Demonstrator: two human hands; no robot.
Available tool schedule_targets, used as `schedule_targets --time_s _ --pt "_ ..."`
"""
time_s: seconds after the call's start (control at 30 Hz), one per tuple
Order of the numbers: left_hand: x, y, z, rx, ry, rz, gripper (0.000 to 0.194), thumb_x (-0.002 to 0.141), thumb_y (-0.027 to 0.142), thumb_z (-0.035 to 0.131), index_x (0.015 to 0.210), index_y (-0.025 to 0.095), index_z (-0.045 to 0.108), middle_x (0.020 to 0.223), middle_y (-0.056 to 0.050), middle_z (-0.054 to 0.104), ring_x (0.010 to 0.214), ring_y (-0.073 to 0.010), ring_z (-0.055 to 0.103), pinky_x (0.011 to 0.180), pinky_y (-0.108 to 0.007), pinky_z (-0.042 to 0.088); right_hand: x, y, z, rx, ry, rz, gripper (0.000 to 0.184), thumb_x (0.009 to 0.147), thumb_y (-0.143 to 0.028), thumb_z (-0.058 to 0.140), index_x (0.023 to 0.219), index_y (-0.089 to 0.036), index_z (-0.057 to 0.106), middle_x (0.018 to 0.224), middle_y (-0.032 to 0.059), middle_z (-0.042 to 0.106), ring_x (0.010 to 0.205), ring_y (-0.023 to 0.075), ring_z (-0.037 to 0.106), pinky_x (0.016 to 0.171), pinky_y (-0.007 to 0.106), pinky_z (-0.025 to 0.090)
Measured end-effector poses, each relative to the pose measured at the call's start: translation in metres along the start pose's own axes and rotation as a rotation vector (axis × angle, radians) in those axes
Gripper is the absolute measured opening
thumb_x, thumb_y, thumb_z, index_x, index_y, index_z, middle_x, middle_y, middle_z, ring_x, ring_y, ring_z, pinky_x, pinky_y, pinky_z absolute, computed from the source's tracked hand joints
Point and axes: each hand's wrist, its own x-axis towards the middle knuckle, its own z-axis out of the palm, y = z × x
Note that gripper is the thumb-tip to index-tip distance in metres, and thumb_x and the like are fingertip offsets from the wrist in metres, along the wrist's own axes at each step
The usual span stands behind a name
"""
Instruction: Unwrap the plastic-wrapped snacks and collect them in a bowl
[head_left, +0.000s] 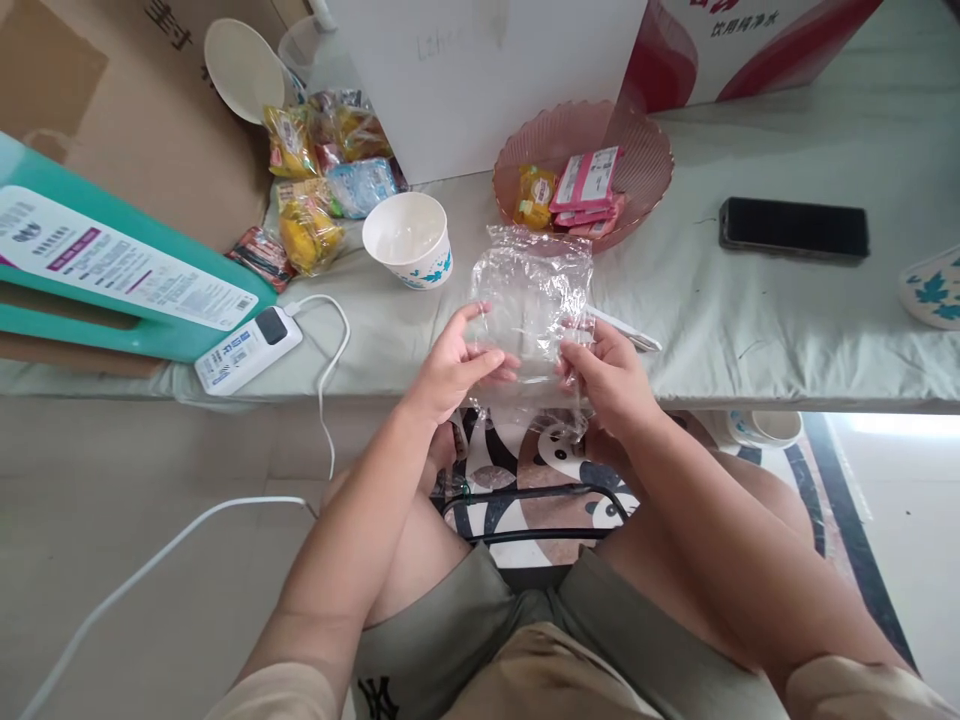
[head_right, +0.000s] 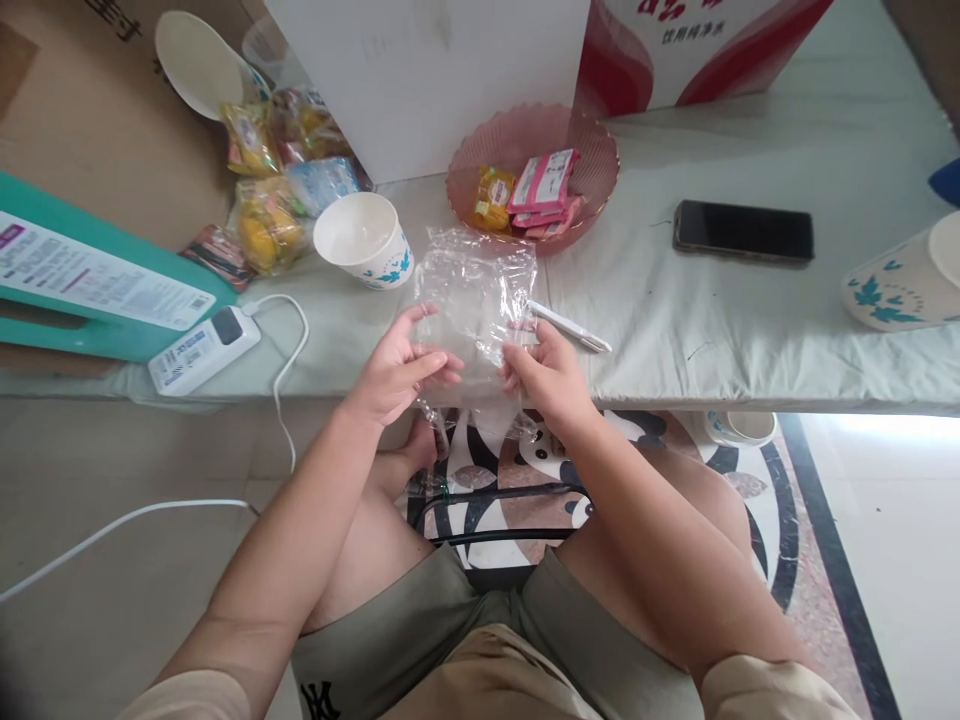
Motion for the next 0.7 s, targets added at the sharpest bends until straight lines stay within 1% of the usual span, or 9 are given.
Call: schedule_targets --time_s 0.1,0.2,0.27,0.33,0.43,0.5,0.57,0.63,0.7 --pt "0.001 0.0 -0.001 0.042 0.166 0.098 0.093 0.07 0.044 0.087 0.149 0.031 0.04 0.083 -0.001 0.075 0.069 -0.0202 0.076 0.071 -0.034 0.063 -0.001 0.002 -0.003 -0.011 0.097 -0.098 0.067 0.087 -0.05 0.068 0.144 -0.027 0.039 0.072 -0.0041 0.064 0.059 0.0174 0.065 0.058 0.034 0.055" --pt "0.0 0.0 -0.007 0.069 0.253 0.195 0.093 0.072 0.041 0.085 0.151 0.035 0.037 0.087 0.0 0.075 0.072 -0.0185 0.076 0.076 -0.034 0.063 -0.005 0.002 -0.006 -0.025 0.024 -0.287 0.08 0.085 -0.045 0.072 0.152 -0.032 0.031 0.082 -0.002 0.068 0.077 0.0204 0.071 0.076 0.04 0.06" --pt "-0.002 -0.001 -0.011 0.106 0.209 0.241 0.084 0.071 0.037 0.084 0.145 0.033 0.046 0.089 -0.001 0.075 0.076 -0.0181 0.076 0.079 -0.034 0.062 -0.007 0.002 -0.006 -0.098 -0.07 -0.384 0.072 0.083 -0.041 0.075 0.146 -0.032 0.042 0.089 0.0002 0.069 0.085 0.021 0.071 0.082 0.04 0.06" --pt "-0.002 -0.004 -0.015 0.194 0.128 0.27 0.07 0.069 0.031 0.084 0.134 0.028 0.058 0.092 -0.002 0.074 0.08 -0.018 0.075 0.08 -0.033 0.061 -0.007 0.004 -0.006 -0.26 -0.082 -0.426 0.05 0.084 -0.036 0.071 0.132 -0.028 0.058 0.088 0.0014 0.068 0.083 0.02 0.069 0.081 0.039 0.058" --pt "0.0 -0.008 -0.019 0.454 0.156 0.356 0.041 0.071 0.024 0.078 0.111 0.024 0.072 0.083 0.0 0.066 0.076 -0.0157 0.067 0.078 -0.032 0.058 -0.004 0.007 -0.005 -0.539 0.074 -0.503 0.02 0.087 -0.029 0.064 0.104 -0.026 0.073 0.083 0.0027 0.063 0.078 0.0195 0.063 0.079 0.041 0.056" --pt "0.0 -0.007 -0.02 0.645 0.254 0.459 0.017 0.075 0.022 0.075 0.091 0.024 0.077 0.077 0.0 0.058 0.073 -0.0158 0.06 0.079 -0.034 0.056 -0.003 0.007 -0.005 -0.651 0.223 -0.636 0.013 0.086 -0.028 0.063 0.089 -0.026 0.076 0.091 0.0071 0.063 0.091 0.0245 0.065 0.084 0.045 0.056" --pt "-0.003 -0.004 -0.021 0.738 0.31 0.574 0.001 0.075 0.023 0.075 0.074 0.023 0.075 0.086 -0.004 0.059 0.084 -0.0193 0.061 0.086 -0.037 0.055 -0.006 0.004 -0.005 -0.686 0.274 -0.781 0.011 0.085 -0.028 0.064 0.081 -0.026 0.074 0.105 0.0102 0.066 0.111 0.0308 0.065 0.097 0.053 0.053" --pt "-0.008 0.0 -0.021 0.682 0.264 0.639 0.012 0.078 0.03 0.075 0.069 0.023 0.071 0.103 -0.008 0.065 0.104 -0.0241 0.065 0.1 -0.041 0.053 -0.013 -0.001 -0.005 -0.63 0.184 -0.805 0.008 0.085 -0.026 0.063 0.08 -0.025 0.07 0.103 0.0075 0.071 0.11 0.0295 0.069 0.104 0.056 0.051" --pt "-0.011 0.0 -0.019 0.519 0.116 0.609 0.02 0.083 0.042 0.075 0.08 0.022 0.072 0.113 -0.01 0.07 0.118 -0.0274 0.065 0.108 -0.044 0.05 -0.019 -0.004 -0.004 -0.452 0.074 -0.657 0.008 0.089 -0.026 0.06 0.083 -0.025 0.064 0.079 0.0017 0.07 0.079 0.0211 0.071 0.088 0.047 0.058"
